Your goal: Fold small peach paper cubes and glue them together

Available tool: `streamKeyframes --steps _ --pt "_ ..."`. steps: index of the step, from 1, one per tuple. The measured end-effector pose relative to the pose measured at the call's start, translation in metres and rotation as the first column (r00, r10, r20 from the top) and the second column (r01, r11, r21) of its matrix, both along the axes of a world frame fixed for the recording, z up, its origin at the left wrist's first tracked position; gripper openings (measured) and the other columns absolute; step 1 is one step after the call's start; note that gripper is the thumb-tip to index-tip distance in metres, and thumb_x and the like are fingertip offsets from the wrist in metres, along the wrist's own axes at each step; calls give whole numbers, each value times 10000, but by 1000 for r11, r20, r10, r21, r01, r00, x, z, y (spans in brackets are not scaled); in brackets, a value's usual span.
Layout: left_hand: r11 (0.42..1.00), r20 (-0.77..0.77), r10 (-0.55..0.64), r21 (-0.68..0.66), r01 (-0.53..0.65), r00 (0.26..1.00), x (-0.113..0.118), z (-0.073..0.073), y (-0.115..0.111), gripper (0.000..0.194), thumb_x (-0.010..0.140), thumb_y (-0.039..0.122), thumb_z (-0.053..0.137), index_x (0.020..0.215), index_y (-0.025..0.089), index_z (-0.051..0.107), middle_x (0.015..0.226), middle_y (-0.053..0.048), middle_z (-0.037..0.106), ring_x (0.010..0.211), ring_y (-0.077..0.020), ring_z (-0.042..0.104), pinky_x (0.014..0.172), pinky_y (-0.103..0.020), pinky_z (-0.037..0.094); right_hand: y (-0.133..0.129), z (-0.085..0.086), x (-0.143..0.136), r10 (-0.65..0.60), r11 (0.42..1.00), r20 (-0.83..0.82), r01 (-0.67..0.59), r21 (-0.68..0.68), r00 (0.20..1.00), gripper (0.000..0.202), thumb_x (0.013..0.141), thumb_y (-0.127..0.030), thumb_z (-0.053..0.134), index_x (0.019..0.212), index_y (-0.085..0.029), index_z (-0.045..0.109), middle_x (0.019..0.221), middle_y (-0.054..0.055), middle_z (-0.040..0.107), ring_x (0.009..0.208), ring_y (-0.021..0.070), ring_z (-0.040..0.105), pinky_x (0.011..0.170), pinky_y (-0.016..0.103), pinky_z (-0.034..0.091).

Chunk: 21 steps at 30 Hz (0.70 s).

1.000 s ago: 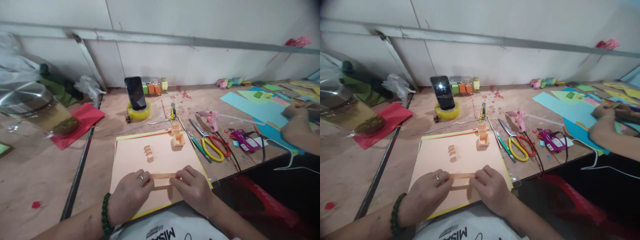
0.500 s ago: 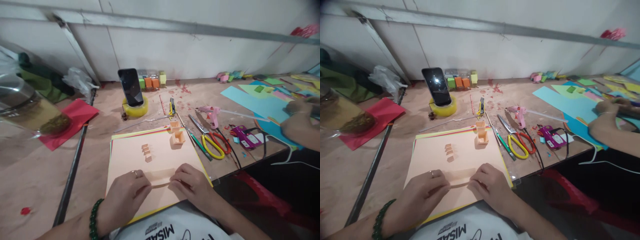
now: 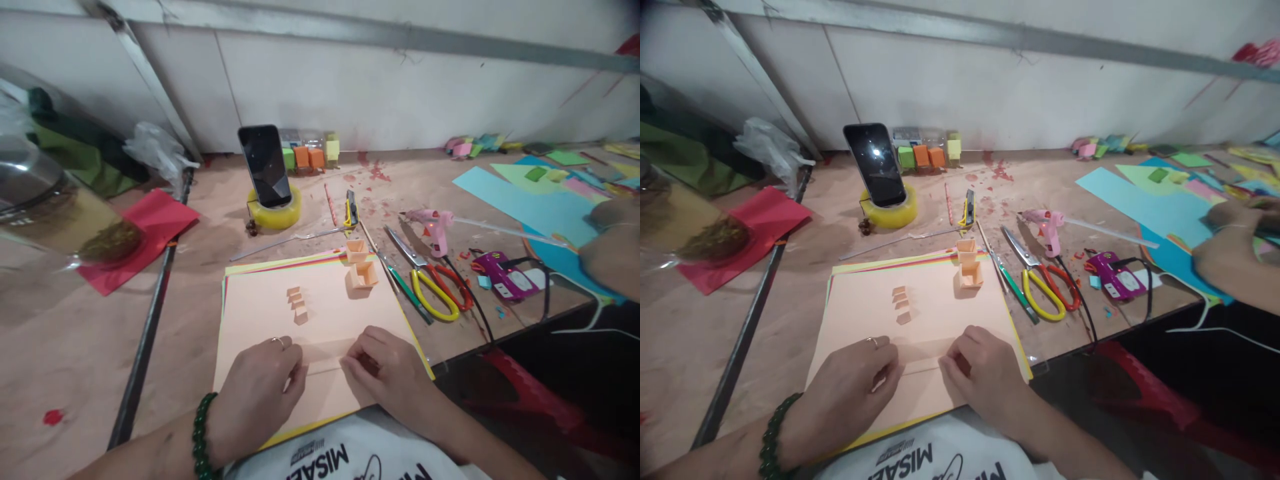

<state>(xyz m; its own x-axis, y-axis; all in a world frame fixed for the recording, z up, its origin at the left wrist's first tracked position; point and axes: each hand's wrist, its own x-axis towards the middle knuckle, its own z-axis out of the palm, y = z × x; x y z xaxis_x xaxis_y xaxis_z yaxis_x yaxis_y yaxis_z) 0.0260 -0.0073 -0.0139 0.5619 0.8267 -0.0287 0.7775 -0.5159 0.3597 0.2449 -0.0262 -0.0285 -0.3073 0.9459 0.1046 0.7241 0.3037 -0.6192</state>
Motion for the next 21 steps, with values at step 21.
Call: streamKeyframes --steps 21 --pt "842 -189 -447 242 483 874 -14 0 0 312 831 15 453 1106 142 523 790 -45 573 673 -197 531 541 -304 418 -7 -4 11 225 884 305 -325 336 925 227 857 -33 471 830 -184 638 780 42 602 683 169 478 583 291 367"
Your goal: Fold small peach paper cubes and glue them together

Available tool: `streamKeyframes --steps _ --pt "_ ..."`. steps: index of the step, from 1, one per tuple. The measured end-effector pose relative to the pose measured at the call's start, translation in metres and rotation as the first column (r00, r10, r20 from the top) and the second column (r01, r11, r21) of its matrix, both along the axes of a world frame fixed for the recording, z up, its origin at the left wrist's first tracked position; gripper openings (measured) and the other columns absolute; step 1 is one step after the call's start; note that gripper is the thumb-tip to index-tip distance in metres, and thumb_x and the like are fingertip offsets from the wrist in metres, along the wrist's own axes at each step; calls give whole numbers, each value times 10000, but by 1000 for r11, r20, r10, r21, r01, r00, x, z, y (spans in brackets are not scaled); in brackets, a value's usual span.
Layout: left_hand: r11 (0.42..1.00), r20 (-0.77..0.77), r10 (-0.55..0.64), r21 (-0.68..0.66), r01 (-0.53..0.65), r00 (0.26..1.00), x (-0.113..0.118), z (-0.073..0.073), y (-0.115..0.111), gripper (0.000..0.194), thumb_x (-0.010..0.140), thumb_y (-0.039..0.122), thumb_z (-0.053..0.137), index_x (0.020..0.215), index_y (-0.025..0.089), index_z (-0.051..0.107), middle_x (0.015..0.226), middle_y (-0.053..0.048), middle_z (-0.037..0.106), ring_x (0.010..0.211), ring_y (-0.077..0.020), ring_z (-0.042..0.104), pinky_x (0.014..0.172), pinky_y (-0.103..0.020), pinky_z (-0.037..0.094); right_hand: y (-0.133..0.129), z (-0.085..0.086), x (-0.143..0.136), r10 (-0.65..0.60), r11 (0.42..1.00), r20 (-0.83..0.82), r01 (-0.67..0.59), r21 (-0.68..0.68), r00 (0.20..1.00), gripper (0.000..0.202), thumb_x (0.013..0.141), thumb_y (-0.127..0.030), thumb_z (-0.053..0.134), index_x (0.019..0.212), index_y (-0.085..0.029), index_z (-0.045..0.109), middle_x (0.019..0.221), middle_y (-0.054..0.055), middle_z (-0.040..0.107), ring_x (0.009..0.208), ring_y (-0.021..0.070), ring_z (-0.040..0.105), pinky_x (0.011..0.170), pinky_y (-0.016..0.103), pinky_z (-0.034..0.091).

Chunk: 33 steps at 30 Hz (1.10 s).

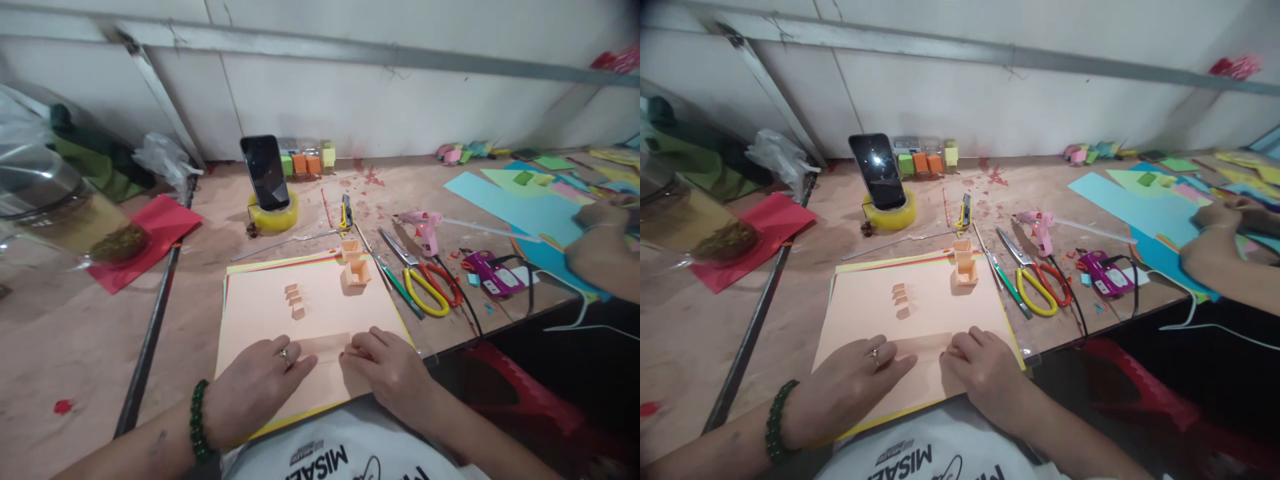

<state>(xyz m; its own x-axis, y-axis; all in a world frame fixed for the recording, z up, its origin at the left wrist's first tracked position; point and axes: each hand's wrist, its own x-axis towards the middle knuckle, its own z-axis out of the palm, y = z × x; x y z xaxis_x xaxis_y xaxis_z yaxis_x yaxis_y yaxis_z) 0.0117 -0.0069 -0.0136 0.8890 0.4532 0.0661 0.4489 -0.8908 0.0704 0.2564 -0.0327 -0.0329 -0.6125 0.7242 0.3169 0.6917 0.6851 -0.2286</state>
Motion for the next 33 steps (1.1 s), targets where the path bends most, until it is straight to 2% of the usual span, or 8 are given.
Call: streamKeyframes --steps 9,14,19,22,24,28,30,33 --pt "997 41 -37 75 34 998 -10 -6 -8 320 845 17 419 1124 128 532 953 -107 652 800 -217 583 658 -338 490 -3 11 14 -10 983 -148 -18 -181 989 295 804 13 416 897 -184 615 898 66 637 749 156 586 615 255 478" --pt "988 -1 -64 139 64 998 1 -6 -6 255 842 -3 405 949 131 594 842 -98 653 713 -215 561 605 -348 470 11 18 -1 -157 965 -267 90 -246 951 183 864 -192 534 1046 -182 557 1007 105 616 947 206 608 778 326 532" --pt "985 76 -1 174 -12 997 0 1 -9 227 860 28 418 929 144 600 792 -75 634 693 -206 561 643 -341 471 11 11 -13 -199 909 -264 77 -411 944 245 843 -117 488 1067 -190 557 668 -30 583 559 119 542 561 225 460" --pt "960 190 274 -2 -279 943 -2 5 -12 192 910 193 441 1009 153 601 810 -74 642 714 -210 582 617 -318 470 3 11 -16 -222 928 -446 46 -371 867 200 843 -111 477 1005 -202 552 609 -58 517 499 94 474 496 192 399" --pt "868 183 462 -295 -400 868 2 10 -13 224 912 313 458 976 169 617 760 -45 643 663 -184 582 574 -280 459 -3 12 -21 -180 973 -581 58 -223 794 133 847 -97 482 895 -210 533 626 -42 526 527 97 479 505 193 398" --pt "583 176 573 -774 -246 801 16 21 -10 294 899 365 426 740 176 587 676 2 606 585 -119 533 527 -212 416 -10 14 -33 104 992 -548 -50 112 830 166 844 -52 468 880 -208 510 646 4 571 570 135 485 522 235 405" --pt "548 212 600 -811 -204 771 22 26 -8 357 906 367 371 611 190 463 575 31 504 551 -109 472 518 -208 396 -11 17 -33 239 969 -456 -180 169 857 161 858 -70 447 937 -188 523 623 13 560 543 145 470 496 251 404" --pt "595 211 584 -768 -237 784 23 31 -3 339 920 351 305 623 211 391 579 39 462 564 -120 443 548 -227 408 -11 25 -25 290 949 -409 -206 238 865 230 846 -73 425 1016 -171 545 701 41 583 596 150 516 536 260 458"
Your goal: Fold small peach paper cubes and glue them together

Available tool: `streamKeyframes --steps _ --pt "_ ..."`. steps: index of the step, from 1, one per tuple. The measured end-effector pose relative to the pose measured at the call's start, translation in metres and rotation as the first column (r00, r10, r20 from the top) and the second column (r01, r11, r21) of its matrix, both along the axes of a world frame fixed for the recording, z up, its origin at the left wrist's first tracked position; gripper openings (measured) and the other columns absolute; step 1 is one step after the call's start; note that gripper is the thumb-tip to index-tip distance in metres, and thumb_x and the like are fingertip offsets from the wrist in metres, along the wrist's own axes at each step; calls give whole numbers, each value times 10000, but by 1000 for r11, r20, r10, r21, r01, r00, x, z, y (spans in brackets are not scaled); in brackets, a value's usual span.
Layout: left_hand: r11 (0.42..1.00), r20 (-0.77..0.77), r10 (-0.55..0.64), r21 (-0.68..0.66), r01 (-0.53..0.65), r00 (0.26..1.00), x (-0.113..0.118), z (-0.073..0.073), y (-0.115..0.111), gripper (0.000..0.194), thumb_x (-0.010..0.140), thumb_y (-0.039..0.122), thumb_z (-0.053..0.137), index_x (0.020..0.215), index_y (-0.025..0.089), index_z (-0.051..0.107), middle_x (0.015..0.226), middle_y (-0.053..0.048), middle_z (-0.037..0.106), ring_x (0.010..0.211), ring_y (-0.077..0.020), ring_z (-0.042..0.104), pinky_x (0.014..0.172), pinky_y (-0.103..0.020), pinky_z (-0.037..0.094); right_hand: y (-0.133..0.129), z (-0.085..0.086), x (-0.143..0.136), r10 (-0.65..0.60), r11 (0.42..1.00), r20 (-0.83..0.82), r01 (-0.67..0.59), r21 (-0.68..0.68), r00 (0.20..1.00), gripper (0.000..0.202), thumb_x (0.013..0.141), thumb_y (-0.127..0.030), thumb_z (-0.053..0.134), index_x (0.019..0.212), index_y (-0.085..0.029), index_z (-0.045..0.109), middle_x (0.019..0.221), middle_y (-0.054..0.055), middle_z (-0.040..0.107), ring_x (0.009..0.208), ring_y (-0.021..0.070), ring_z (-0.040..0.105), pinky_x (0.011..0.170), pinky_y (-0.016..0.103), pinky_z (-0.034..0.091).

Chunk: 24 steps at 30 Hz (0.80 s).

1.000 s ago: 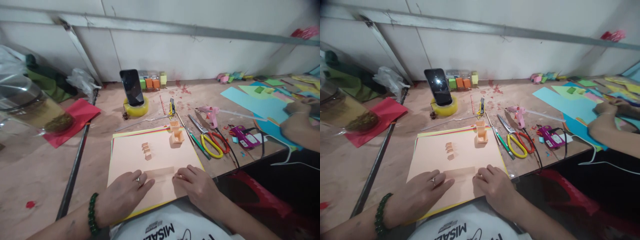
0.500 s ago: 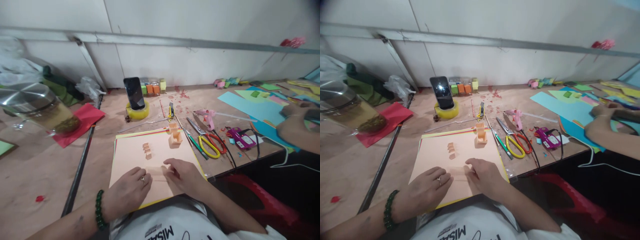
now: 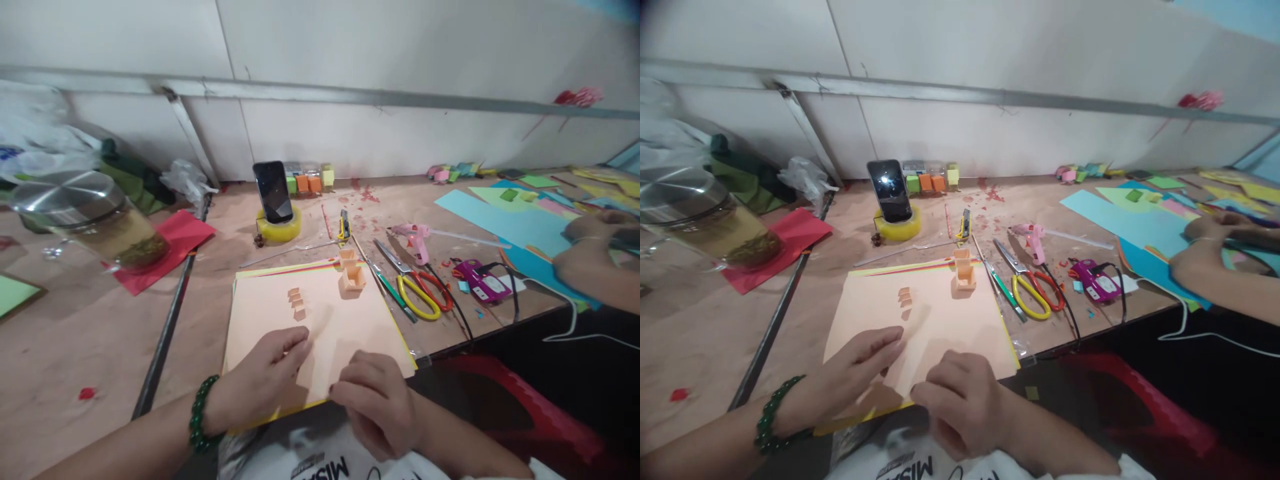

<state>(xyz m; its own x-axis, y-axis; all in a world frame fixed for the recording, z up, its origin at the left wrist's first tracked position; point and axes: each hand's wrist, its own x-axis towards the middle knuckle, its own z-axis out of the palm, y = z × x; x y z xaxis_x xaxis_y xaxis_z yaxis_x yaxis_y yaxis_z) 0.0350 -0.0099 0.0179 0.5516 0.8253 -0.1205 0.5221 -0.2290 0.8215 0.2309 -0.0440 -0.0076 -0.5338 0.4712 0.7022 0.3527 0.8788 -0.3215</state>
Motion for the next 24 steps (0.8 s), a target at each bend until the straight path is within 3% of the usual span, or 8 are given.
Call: streamKeyframes --steps 4,7,10,13,16,18,21,24 --pt "976 -206 -203 34 215 957 -3 6 7 307 928 305 279 722 203 482 711 -4 570 650 -149 505 639 -265 437 5 4 12 -293 947 76 278 160 953 329 829 -21 462 1053 -211 611 1051 102 629 1018 215 560 846 373 503" --pt "950 -343 -304 -36 311 889 -1 9 10 319 940 293 282 739 193 509 716 -10 585 655 -152 521 638 -265 438 9 -3 15 -202 962 113 176 211 973 212 899 -84 485 1018 -154 646 1057 99 658 1038 222 537 846 351 501" --pt "951 -493 -196 116 287 847 1 10 9 232 921 201 339 870 177 565 839 -49 633 762 -189 567 704 -307 461 12 -14 13 -160 971 137 131 199 978 198 940 -107 460 989 -88 651 945 97 685 906 201 548 754 308 511" --pt "888 -641 -67 311 339 764 3 11 0 239 888 111 392 1020 143 588 964 -113 637 869 -248 575 763 -386 477 16 -22 10 -208 977 275 184 111 939 248 961 -121 413 917 -85 654 848 100 678 788 198 544 679 314 514" --pt "856 -696 -124 285 431 707 5 7 -12 200 869 114 474 1006 143 617 926 -104 644 822 -250 584 716 -386 504 18 -27 10 -182 983 387 183 35 904 247 960 -134 412 898 -88 647 827 103 668 743 204 545 627 319 509" --pt "858 -669 -145 282 430 729 5 1 -19 197 853 150 545 1039 140 612 950 -97 646 840 -248 590 729 -384 519 17 -27 12 -142 987 408 159 -10 902 236 957 -134 411 929 -91 641 849 109 669 751 207 552 635 323 512" --pt "855 -613 -95 353 379 785 3 -13 -24 358 823 191 627 1164 107 557 984 -107 641 873 -253 593 743 -387 535 16 -27 16 -107 985 368 149 -88 924 224 944 -94 405 1007 -93 620 912 119 673 805 208 565 693 325 518" --pt "795 -559 -56 476 375 827 -1 -27 -23 221 851 161 576 1067 113 593 893 -84 637 795 -236 587 687 -376 539 15 -28 19 -86 978 299 138 -156 950 210 940 -91 432 1050 -106 610 962 113 677 850 201 569 739 315 520"
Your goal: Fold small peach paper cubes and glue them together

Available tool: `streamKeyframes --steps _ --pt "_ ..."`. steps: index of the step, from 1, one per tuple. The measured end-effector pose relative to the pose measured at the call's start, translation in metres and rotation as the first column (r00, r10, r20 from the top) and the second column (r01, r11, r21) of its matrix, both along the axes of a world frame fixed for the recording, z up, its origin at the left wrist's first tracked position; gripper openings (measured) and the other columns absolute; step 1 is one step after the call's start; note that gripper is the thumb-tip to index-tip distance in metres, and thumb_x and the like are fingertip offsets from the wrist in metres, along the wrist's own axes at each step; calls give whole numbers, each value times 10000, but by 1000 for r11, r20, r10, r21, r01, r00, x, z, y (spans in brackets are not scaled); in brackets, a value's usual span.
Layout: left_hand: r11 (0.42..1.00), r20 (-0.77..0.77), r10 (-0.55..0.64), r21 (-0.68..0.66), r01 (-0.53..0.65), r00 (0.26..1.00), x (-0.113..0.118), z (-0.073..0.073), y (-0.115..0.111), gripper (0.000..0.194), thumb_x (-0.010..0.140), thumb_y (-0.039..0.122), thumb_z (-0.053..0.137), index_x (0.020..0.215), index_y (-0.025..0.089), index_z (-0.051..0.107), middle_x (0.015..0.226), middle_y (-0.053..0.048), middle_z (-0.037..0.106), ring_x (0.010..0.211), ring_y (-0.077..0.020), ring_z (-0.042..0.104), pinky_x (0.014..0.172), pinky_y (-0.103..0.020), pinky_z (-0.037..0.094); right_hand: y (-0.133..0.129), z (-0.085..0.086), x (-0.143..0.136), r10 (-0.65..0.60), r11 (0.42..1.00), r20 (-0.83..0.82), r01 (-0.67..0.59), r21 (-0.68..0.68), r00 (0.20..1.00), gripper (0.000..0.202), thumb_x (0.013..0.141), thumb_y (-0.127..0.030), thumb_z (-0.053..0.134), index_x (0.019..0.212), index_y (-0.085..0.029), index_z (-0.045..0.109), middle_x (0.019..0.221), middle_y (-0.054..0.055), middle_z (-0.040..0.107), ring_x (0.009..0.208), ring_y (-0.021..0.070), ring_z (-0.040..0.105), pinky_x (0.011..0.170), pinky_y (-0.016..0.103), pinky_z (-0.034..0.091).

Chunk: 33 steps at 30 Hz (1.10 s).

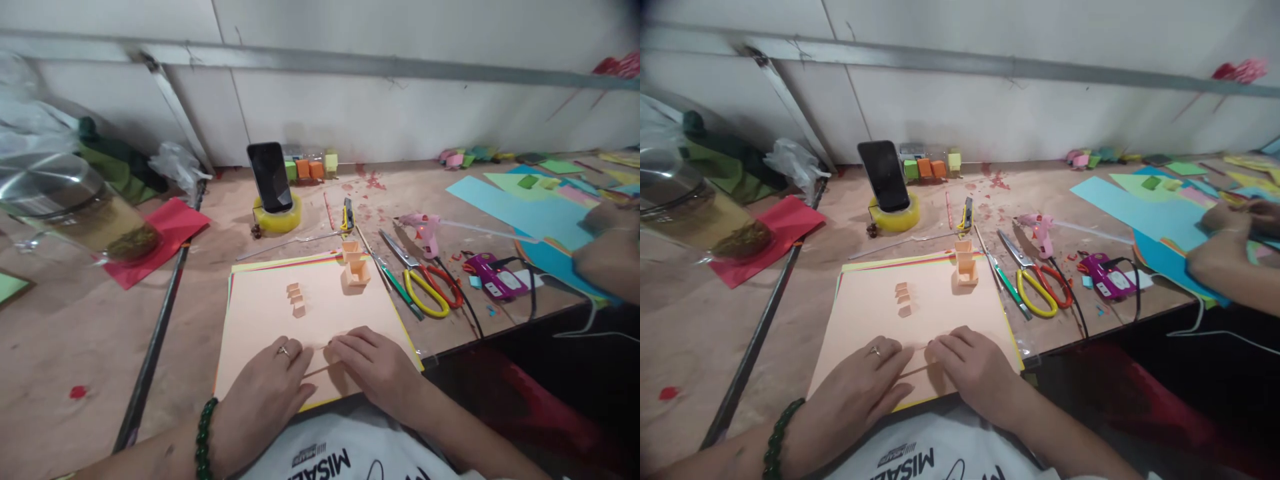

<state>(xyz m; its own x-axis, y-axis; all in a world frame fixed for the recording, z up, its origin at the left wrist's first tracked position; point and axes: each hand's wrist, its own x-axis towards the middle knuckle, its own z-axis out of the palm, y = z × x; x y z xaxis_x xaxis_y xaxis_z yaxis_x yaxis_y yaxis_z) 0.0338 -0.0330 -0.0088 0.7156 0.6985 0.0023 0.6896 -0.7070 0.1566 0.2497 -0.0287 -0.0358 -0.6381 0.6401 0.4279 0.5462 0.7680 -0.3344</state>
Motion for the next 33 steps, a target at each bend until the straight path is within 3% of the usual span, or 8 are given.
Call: streamKeyframes --steps 2,4,12,14,16,22,27,33 --pt "993 50 -59 106 53 997 -3 -6 1 161 872 89 485 964 110 616 831 -78 632 722 -223 570 629 -363 531 0 -2 2 -12 1000 -44 11 -22 999 173 938 -115 469 1011 -132 625 946 95 682 837 193 565 721 302 522" --pt "982 103 -103 167 84 989 -5 -9 2 237 869 22 406 935 94 622 799 -84 628 671 -216 551 581 -353 517 1 -3 3 -35 998 -88 30 -52 996 153 937 -128 488 972 -150 635 914 79 686 814 187 563 689 294 521" --pt "986 369 117 -154 -63 922 -7 -9 11 273 928 168 452 695 175 595 716 -30 586 698 -190 571 592 -302 476 3 2 6 -151 951 -209 84 -299 966 133 934 -163 504 888 -185 627 872 59 681 828 171 581 714 300 509" --pt "985 353 128 -154 -78 927 -6 -10 13 259 922 157 458 704 174 596 722 -32 595 694 -189 576 592 -299 475 4 5 7 -139 931 -158 74 -358 978 51 891 -224 594 902 -184 625 899 64 669 850 185 574 723 314 508" --pt "989 307 119 -121 -86 944 -5 -11 13 246 913 137 456 711 169 592 721 -39 599 677 -196 575 588 -310 478 6 7 8 -109 915 -117 54 -399 987 115 849 -263 657 929 -185 630 924 68 656 861 195 563 720 321 506" --pt "991 162 131 -47 -125 978 -2 -12 11 247 898 108 417 707 175 559 705 -44 588 649 -209 566 573 -327 480 9 5 8 -132 911 -163 55 -408 978 157 941 -148 482 896 -184 628 869 62 631 834 176 563 707 294 493" --pt "992 84 126 -21 -124 989 -1 -13 11 277 910 108 363 707 190 532 717 -37 588 664 -205 565 609 -336 480 8 7 5 -203 886 -135 124 -446 970 132 929 -151 493 835 -182 581 835 57 605 810 176 563 693 286 490" --pt "992 63 127 -11 -126 990 0 -10 12 272 901 100 366 690 197 507 706 -32 589 658 -199 569 604 -329 479 10 2 1 -277 892 -85 224 -392 957 147 906 -152 521 765 -187 538 760 40 573 718 168 545 608 259 454"
